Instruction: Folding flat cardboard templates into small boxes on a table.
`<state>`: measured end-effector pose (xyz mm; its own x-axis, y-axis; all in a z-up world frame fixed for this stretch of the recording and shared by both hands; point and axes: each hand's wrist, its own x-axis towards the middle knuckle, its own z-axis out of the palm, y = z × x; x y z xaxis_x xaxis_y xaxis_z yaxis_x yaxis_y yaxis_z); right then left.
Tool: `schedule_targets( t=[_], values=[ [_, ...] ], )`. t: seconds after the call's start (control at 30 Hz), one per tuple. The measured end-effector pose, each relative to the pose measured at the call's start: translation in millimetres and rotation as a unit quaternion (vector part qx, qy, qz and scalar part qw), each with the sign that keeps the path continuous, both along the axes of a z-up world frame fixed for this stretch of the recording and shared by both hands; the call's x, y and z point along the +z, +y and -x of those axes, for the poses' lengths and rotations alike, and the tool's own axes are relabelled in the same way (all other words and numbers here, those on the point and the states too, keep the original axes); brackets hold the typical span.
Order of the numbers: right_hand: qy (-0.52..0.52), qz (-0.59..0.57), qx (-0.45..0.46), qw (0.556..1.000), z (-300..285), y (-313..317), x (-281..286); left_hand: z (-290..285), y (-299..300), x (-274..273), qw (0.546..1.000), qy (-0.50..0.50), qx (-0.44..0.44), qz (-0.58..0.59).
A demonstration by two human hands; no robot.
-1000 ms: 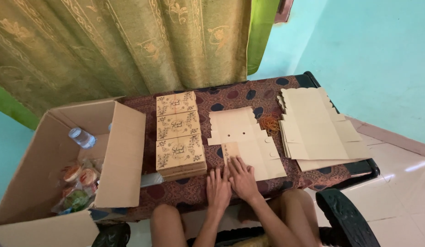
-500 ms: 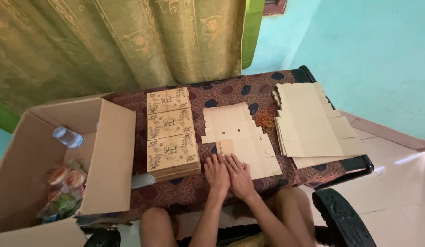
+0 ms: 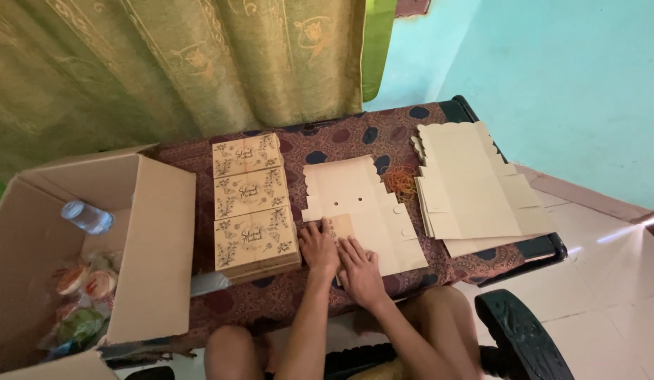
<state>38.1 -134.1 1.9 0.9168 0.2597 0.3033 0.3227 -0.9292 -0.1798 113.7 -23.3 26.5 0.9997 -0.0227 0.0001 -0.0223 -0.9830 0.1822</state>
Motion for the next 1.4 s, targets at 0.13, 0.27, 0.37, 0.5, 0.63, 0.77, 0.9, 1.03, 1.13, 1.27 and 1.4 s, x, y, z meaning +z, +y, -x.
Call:
schedule_targets(
  t=[0.13,0.27,0.37,0.5,0.63,0.77,0.9,1.03,1.13,1.27,1.4],
  values=[
    [-0.009,0.005,-0.001,1.0,0.9,1.0,1.8,1.8,0.2,-14.1,0.999,-0.04,-0.007,-0.011],
    [0.004,0.007,-0.001,1.0,3.2,0.0,2.4,13.5,2.7,-20.8,0.999,-0.043,-0.028,-0.004],
    [0.025,-0.002,-0.001,1.0,3.2,0.2,8.3,27.5,4.7,-17.0,0.999,-0.026,-0.036,0.005],
    [0.06,-0.03,-0.01,0.998,3.1,-1.9,19.2,51.1,6.3,-20.4,0.998,0.008,-0.06,0.016],
    [0.058,-0.061,-0.019,0.996,-17.0,-7.5,1.9,78.4,2.4,-8.0,0.998,-0.02,-0.056,0.03],
    [0.027,-0.064,-0.025,0.997,-39.0,-3.9,12.8,78.4,-2.8,-51.8,0.993,-0.106,-0.056,0.017],
    [0.013,-0.011,-0.032,0.999,-61.6,8.9,16.2,73.5,-5.1,-81.2,0.981,-0.185,-0.055,0.0],
    [-0.053,-0.069,0.038,0.995,-83.7,8.6,0.7,75.5,-1.1,-86.1,0.977,-0.203,-0.062,-0.006],
    [-0.075,-0.101,0.075,0.989,-98.9,6.2,-16.3,76.7,3.3,-73.6,0.973,-0.216,-0.071,0.04],
    [-0.08,-0.127,0.061,0.987,-97.5,5.8,-15.9,72.6,1.8,-52.1,0.973,-0.128,-0.052,0.184],
    [-0.036,-0.134,0.048,0.989,-97.7,5.7,-18.9,51.6,-12.1,-62.7,0.977,-0.13,0.025,0.169]
  ],
)
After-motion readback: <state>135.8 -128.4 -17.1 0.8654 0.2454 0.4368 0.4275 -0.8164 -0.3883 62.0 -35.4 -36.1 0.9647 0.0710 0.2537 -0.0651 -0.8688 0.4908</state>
